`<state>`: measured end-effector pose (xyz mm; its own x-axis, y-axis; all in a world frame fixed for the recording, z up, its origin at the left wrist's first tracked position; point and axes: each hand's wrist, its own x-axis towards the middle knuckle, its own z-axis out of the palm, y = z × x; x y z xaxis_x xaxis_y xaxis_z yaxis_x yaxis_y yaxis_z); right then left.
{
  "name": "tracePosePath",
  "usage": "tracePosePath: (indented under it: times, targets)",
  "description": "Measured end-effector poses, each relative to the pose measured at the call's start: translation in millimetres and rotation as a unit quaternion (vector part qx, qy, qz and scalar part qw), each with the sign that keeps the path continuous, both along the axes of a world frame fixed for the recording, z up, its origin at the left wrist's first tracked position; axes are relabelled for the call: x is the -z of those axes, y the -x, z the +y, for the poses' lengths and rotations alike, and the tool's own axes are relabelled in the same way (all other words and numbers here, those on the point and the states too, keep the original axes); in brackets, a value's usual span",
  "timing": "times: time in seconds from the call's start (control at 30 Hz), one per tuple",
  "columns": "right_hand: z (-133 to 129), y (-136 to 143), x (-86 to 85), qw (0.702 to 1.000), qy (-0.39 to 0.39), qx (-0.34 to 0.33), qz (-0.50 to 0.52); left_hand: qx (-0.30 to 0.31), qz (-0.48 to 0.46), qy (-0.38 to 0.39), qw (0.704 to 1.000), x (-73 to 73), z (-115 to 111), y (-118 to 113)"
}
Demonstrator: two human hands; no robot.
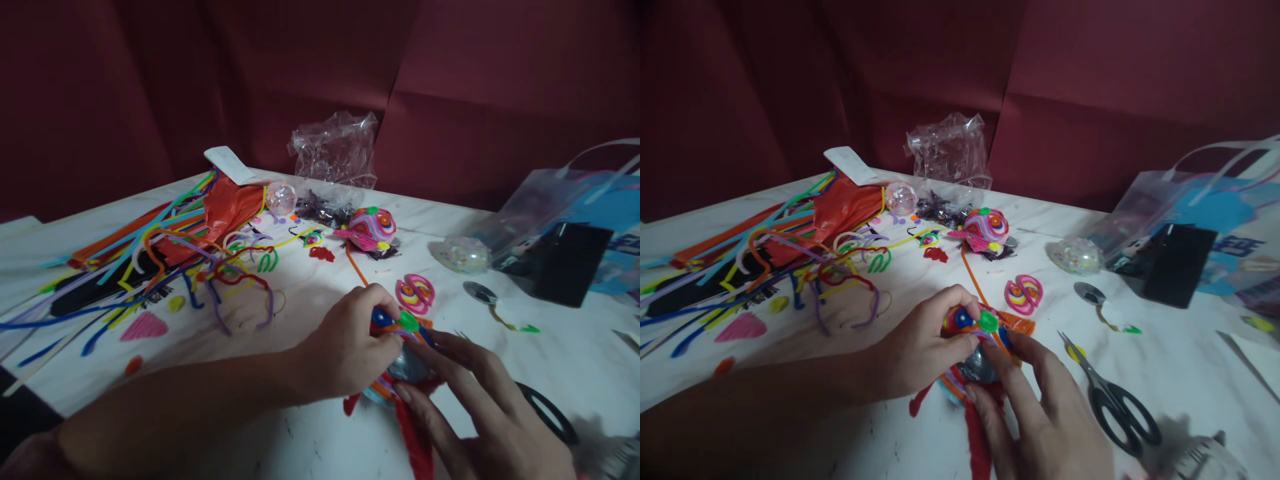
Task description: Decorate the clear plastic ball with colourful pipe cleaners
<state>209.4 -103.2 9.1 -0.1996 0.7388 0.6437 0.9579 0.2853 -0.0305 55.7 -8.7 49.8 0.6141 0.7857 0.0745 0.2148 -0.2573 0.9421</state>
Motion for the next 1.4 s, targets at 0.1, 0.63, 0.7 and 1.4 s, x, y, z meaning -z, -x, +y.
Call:
tracePosePath:
  times: [0.1, 0.63, 0.7, 1.4]
  targets:
    - [-1, 5, 0.6, 1.0, -0.002, 0.008, 0.015, -0.003, -0.013, 0.003, 1.0, 0.0, 0, 0]
    - [-6, 0, 5.1, 0.999, 0.009, 0.035, -0.005, 0.012, -0.013, -0.016, 1.0, -0.5, 0, 4]
    - [-5, 0, 2.0, 0.999, 0.02, 0.024, -0.031, 0.041, 0.007, -0.031, 0.999, -4.7, 0, 10]
    - [-3, -10, -0.5, 0.996, 0.001, -0.024, -0.091, -0.03, 0.04, -0.308, 0.95, 17.6, -3, 18]
